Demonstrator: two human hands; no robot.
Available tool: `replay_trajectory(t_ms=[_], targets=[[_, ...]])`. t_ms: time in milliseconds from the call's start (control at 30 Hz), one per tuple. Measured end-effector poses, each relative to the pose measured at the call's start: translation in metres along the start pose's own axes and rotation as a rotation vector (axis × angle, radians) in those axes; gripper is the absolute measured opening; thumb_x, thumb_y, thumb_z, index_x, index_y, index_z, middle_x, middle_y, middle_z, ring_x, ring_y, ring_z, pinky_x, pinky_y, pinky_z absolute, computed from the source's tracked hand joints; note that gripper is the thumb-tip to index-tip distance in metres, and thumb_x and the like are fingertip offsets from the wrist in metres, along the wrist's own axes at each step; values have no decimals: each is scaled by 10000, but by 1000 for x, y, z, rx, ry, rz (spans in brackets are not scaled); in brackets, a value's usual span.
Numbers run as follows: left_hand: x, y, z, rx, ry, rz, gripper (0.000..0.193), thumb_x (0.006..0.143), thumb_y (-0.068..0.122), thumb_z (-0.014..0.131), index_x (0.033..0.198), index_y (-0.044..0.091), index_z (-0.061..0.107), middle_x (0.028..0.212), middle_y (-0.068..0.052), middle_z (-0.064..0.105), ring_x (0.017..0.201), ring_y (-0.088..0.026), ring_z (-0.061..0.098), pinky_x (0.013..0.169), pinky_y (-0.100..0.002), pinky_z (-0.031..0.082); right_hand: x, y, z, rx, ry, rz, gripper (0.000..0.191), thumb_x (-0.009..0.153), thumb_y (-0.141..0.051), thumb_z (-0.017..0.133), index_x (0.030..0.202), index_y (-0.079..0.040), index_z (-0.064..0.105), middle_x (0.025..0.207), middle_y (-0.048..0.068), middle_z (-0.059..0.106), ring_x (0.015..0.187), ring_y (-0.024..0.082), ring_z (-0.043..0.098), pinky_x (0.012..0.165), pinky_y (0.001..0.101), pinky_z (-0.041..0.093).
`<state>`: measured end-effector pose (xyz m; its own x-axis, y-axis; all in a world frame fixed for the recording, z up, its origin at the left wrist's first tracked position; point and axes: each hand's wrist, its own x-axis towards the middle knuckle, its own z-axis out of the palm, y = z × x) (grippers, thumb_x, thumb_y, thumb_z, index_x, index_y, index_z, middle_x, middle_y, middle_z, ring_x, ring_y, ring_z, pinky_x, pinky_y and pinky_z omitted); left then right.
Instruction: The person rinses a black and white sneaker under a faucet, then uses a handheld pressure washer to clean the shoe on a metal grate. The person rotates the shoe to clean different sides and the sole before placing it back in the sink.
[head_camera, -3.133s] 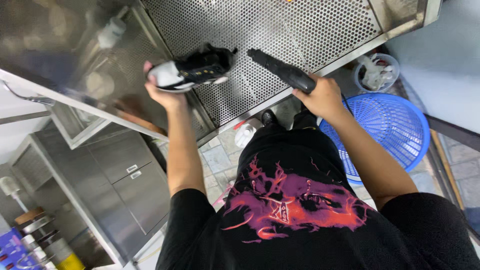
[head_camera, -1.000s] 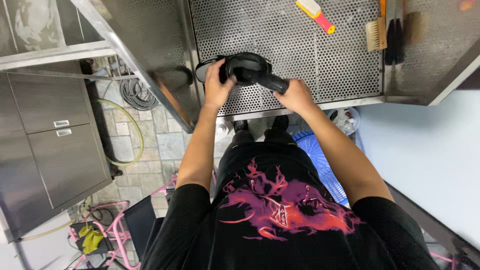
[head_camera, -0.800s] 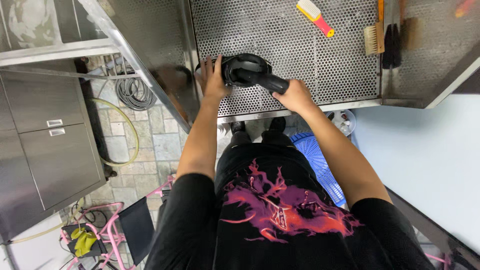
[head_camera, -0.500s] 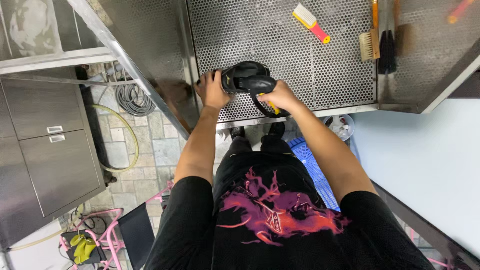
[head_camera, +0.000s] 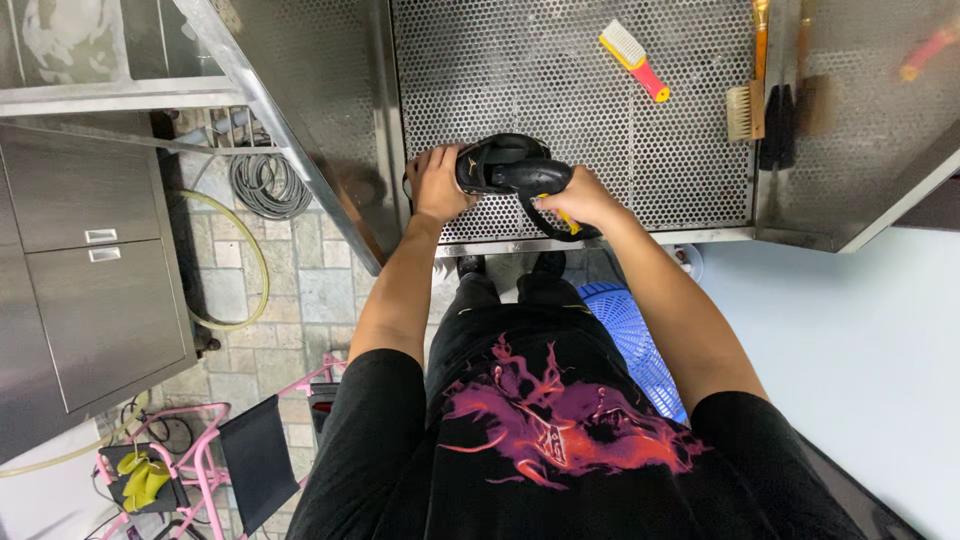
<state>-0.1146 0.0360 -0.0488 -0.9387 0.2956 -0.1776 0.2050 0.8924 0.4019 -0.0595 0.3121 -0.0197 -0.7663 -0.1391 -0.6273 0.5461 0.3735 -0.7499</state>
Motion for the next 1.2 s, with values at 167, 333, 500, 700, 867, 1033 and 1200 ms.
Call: replay_trajectory(t_ms=[167,333,500,700,867,1033,1200], targets=[[-9,23,-3,38,-5,-169,944,601,410,945,1405,199,498,1343,-40,570,1302,-304,461,1092,-642,296,-13,-19,7,-330,129,-148,259,754,-261,849,895,-59,768,743,87,749,730,254,746,726,393,567],[-24,70,12,10,41,-474,1009,609,494,934,1434,179,445,1406,-60,526,1344,-350,433,1037,-651,369,-45,-45,0,-654,276,-46,281,815,-343,779,976,-112,773,810,148,748,811,362,733,759,496,569],[-21,103,10,-86,-22,-451,1232,662,458,932,1628,175,221,1475,-219,373,1310,-432,406,976,-667,388,-66,-68,5,-821,408,-60,246,815,-264,767,982,-83,754,838,179,745,833,384,738,786,492,576],[10,63,-5,-271,56,199,906,603,300,1003,1358,123,534,1575,-206,352,1341,-470,468,1039,-538,488,-71,-69,44,-845,451,-2,233,761,-175,769,952,-54,716,885,179,741,858,371,740,757,481,586],[11,54,18,-393,161,214,758,600,273,994,1181,9,586,1582,-204,337,1334,-465,511,1040,-442,515,-41,-62,60,-897,596,-45,279,760,-172,795,974,-23,695,955,173,721,915,355,726,718,459,604],[5,53,27,-330,127,197,534,665,186,944,1038,22,600,1604,-191,352,1387,-440,449,1059,-453,497,-25,-50,68,-990,681,-76,360,735,-208,831,988,-9,669,982,169,702,950,326,708,705,421,618],[3,52,26,-240,143,266,477,643,169,930,1002,37,645,1292,-140,583,1423,-483,384,1079,-468,473,-23,-39,71,-1025,688,-92,419,688,-230,847,989,-9,658,963,166,707,929,320,712,673,417,618]])
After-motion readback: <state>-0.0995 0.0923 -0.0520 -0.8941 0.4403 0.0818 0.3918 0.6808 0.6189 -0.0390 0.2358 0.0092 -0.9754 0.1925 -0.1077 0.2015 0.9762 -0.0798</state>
